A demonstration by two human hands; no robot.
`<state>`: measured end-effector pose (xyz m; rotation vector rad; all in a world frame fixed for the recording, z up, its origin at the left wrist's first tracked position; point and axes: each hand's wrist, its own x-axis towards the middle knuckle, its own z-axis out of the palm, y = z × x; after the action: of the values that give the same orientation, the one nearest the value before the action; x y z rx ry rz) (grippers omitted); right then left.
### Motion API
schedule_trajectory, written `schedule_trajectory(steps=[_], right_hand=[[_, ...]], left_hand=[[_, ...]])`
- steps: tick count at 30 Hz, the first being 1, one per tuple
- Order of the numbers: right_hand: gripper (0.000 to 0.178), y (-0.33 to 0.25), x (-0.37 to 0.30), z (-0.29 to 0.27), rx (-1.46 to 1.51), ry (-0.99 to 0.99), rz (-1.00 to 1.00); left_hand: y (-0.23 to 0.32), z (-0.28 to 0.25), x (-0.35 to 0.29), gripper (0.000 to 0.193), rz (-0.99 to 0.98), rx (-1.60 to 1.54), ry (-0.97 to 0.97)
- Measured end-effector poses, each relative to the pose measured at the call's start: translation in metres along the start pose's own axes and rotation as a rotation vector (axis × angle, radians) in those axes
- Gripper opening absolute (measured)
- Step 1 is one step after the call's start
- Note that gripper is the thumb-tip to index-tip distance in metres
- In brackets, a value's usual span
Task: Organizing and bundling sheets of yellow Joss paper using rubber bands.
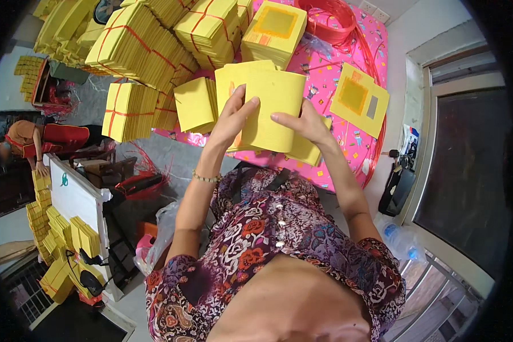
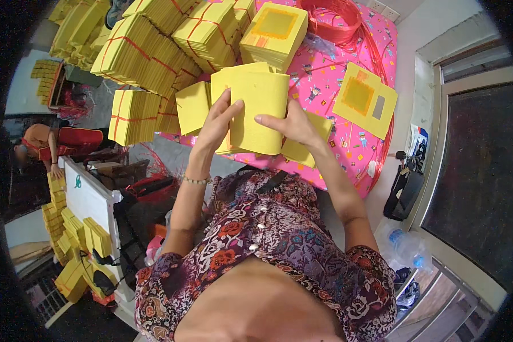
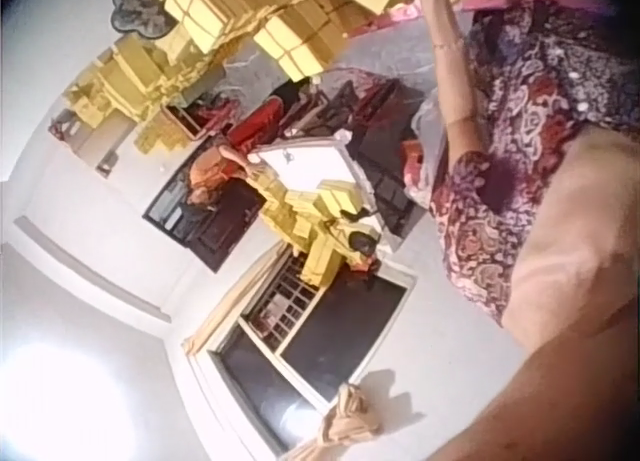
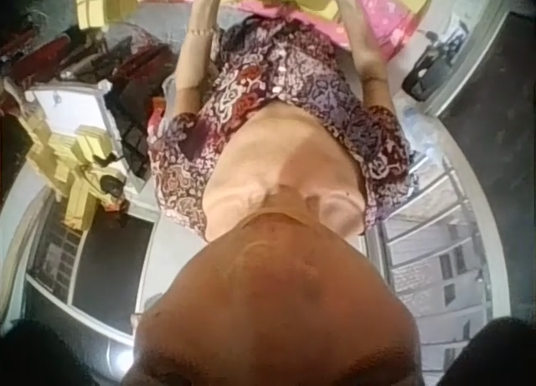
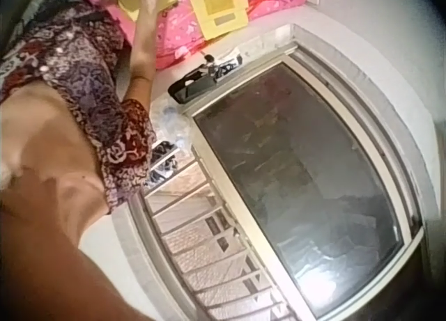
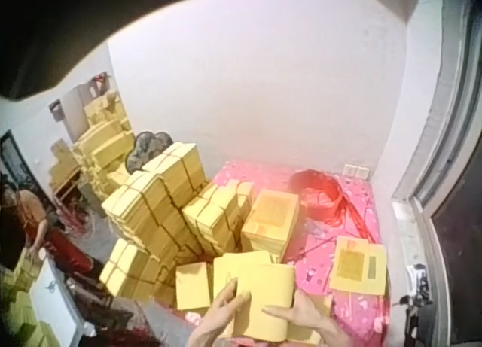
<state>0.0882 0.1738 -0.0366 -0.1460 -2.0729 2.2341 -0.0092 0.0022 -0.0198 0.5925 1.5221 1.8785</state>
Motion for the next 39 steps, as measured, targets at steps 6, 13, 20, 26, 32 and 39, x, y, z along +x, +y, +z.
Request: schedule_trajectory(steps=[6, 13, 20, 26, 32, 39], right_hand=[[0.049, 0.005, 0.000, -0.001, 0.289, 0.033, 0.167], [0.043, 0.007, 0.001, -0.003, 0.305, 0.063, 0.208], [0.041, 0.006, -0.007, 0.006, 0.139, 0.172, 0.067], [0.048, -0.002, -0.019, 0.010, 0.059, 0.173, -0.108], [0.044, -0.008, -0.033, 0.011, 0.116, 0.210, -0.039], [0.042, -0.012, -0.039, 0.014, 0.151, 0.210, -0.073]], left_hand=[[-0.003, 0.006, 0.011, 0.040, -0.198, -0.202, 0.024], [-0.007, 0.011, 0.015, 0.041, -0.235, -0.225, 0.067], [-0.013, 0.020, 0.008, 0.042, -0.100, -0.139, 0.117], [-0.012, 0.039, -0.010, 0.038, 0.160, -0.057, 0.123], [-0.006, 0.046, -0.022, 0.034, 0.205, -0.029, 0.087], [-0.003, 0.048, -0.029, 0.034, 0.237, 0.004, 0.096]])
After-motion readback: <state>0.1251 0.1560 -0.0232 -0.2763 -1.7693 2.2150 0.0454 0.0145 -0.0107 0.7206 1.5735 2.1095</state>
